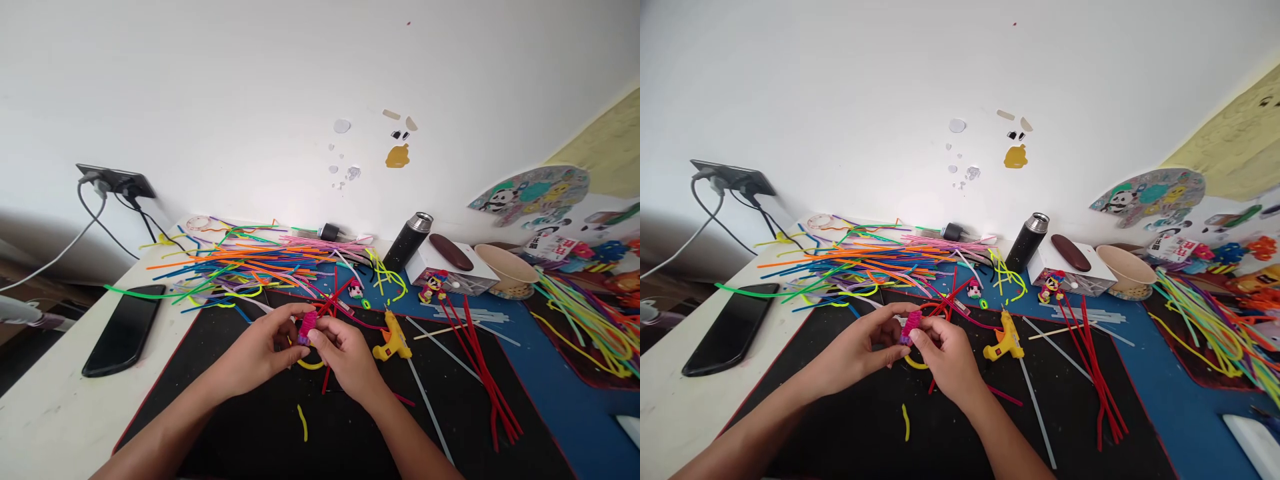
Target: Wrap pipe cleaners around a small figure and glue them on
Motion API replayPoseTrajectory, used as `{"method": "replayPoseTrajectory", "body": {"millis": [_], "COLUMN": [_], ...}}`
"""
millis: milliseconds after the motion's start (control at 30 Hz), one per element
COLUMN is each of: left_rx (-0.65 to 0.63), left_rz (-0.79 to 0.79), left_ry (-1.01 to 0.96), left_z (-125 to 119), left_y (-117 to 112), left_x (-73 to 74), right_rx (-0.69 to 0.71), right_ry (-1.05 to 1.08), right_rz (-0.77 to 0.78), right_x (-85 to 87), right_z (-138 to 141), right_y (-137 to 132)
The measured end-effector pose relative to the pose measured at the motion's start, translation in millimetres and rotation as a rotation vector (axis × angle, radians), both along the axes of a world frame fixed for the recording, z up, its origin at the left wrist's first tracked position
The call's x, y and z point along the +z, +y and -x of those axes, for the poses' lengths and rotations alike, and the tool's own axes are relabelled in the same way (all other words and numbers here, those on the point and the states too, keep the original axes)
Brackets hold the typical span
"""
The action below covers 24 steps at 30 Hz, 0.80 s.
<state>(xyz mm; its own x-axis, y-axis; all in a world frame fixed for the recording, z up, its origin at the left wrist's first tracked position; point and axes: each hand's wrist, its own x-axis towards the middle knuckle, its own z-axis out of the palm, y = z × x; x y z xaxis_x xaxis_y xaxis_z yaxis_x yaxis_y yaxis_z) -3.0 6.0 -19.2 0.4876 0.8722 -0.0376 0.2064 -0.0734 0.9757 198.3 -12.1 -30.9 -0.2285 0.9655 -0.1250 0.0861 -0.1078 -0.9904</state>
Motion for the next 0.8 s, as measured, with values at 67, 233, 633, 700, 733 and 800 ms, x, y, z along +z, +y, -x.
{"method": "replayPoseTrajectory", "body": {"millis": [67,233,633,700,733,800], "left_rx": [-0.059,-0.048,0.024,0.033,0.037,0.052], "left_rz": [0.151,0.292,0.33,0.342,0.353,0.379], "left_ry": [-0.146,-0.369,-0.45,-0.486,-0.506,-0.537], "left_z": [0.5,-1.7,-7.8,-8.3,-8.6,-9.2], "left_y": [-0.1,1.4,2.4,2.6,2.8,3.2], "left_x": [-0.5,-0.4,-8.2,-8.7,-9.0,-9.8], "right_rx": [-0.012,-0.01,0.0,0.0,0.001,0.002], "right_ry": [0.014,0.012,0.06,0.063,0.064,0.069], "right_rz": [-0.002,0.004,0.011,0.006,0.002,-0.001], "right_x": [-0.9,-1.7,-3.0,-2.5,-2.3,-2.2], "right_z": [-2.3,-6.8,-3.0,-2.2,-1.8,-0.9], "right_y": [0.0,-1.3,-1.9,-1.4,-1.0,0.0]}}
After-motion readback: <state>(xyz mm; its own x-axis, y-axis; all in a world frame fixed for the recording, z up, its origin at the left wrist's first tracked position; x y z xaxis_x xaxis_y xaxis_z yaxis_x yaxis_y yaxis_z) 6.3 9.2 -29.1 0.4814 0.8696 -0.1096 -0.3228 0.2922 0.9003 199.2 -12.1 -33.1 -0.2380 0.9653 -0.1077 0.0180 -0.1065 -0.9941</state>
